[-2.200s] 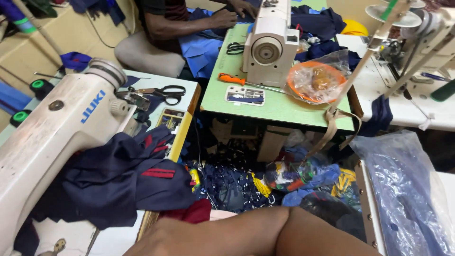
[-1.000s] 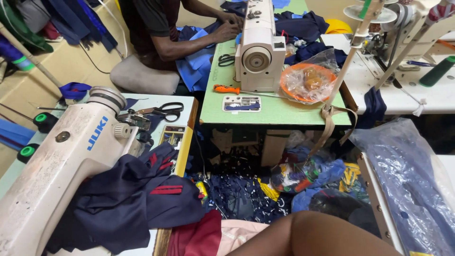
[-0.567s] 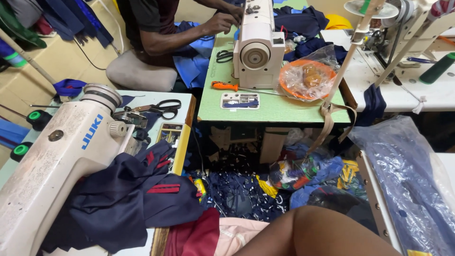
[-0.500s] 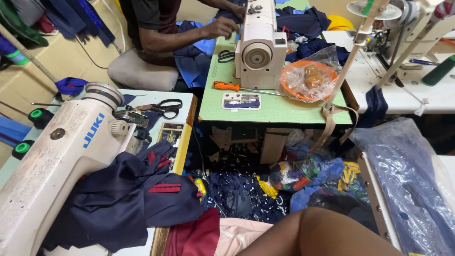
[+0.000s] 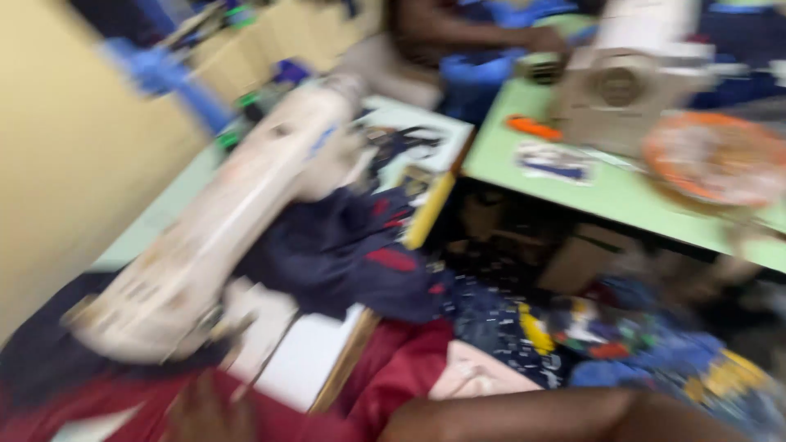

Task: Inspecting and folding red and blue garment pieces at a sewing station

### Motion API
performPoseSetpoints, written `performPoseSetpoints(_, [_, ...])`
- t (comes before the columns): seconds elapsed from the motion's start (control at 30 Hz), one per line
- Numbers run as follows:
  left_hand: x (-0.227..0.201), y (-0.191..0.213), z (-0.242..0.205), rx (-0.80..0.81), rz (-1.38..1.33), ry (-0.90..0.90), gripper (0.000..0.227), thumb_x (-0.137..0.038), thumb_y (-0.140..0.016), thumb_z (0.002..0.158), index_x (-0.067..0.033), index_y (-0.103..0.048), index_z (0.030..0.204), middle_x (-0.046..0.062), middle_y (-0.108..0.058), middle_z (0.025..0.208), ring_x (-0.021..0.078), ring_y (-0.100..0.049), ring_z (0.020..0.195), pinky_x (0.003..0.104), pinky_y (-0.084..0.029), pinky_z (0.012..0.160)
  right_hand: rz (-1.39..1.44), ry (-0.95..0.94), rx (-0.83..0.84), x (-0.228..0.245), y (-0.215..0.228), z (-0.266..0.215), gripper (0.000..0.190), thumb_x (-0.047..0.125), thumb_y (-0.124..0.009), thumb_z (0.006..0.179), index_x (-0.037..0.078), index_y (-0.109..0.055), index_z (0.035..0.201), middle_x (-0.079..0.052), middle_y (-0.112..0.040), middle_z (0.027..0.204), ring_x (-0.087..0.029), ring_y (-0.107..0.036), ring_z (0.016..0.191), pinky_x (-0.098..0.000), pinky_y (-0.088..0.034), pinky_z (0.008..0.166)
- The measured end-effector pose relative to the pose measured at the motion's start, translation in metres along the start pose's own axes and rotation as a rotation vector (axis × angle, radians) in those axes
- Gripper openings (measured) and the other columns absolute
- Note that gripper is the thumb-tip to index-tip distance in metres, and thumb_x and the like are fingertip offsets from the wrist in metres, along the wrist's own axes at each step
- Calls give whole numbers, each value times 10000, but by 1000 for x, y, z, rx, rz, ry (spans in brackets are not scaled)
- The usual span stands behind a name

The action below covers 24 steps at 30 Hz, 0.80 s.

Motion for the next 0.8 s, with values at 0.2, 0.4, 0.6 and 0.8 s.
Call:
performPoseSetpoints(0.2, [81, -29, -94, 307, -100, 367, 684, -547, -527, 942, -168, -495, 1511, 139, -479, 1571, 355, -422, 1459, 756, -296, 1052, 17, -90, -5, 20, 105, 10, 204, 222, -578, 844, 259, -691, 1010, 48, -777, 1049, -227, -735, 983, -404, -514, 766])
performPoseSetpoints(0.4, [52, -12, -96, 405, -228, 375, 609, -526, -500, 989, -174, -508, 1485, 128, -407, 1605, 333, -329, 1505, 742, -115, 1158, -64, -145, -529, 1, 223, 5, 209, 316, -571, 968, 220, -711, 1090, 19, -795, 1136, -204, -764, 1005, -333, -531, 845])
performPoseSetpoints(0.6, [5, 24, -76, 218, -455, 277, 363, -353, -603, 981, -148, -695, 1266, 93, -612, 1415, 301, -539, 1365, 628, -317, 1129, -381, -326, -778, -38, 267, 20, 461, 253, -672, 932, 181, -590, 1380, -120, -590, 1134, -368, -664, 983, -515, -535, 663])
performPoseSetpoints(0.8, [-51, 4, -81, 657, -1549, 963, 446, -363, -599, 917, -55, -753, 1200, 102, -820, 1168, 204, -795, 1038, 311, -620, 895, -325, 211, -879, 47, 218, 11, 190, 60, -519, 930, 96, -658, 1054, -101, -657, 1050, -317, -617, 931, -399, -496, 789])
Point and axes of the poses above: each hand's wrist, its own z-axis towards the middle knuckle, its own y-axis out of the back of the hand, x = y × z, the point moved 8 cm from there along z, towards the middle knuckle
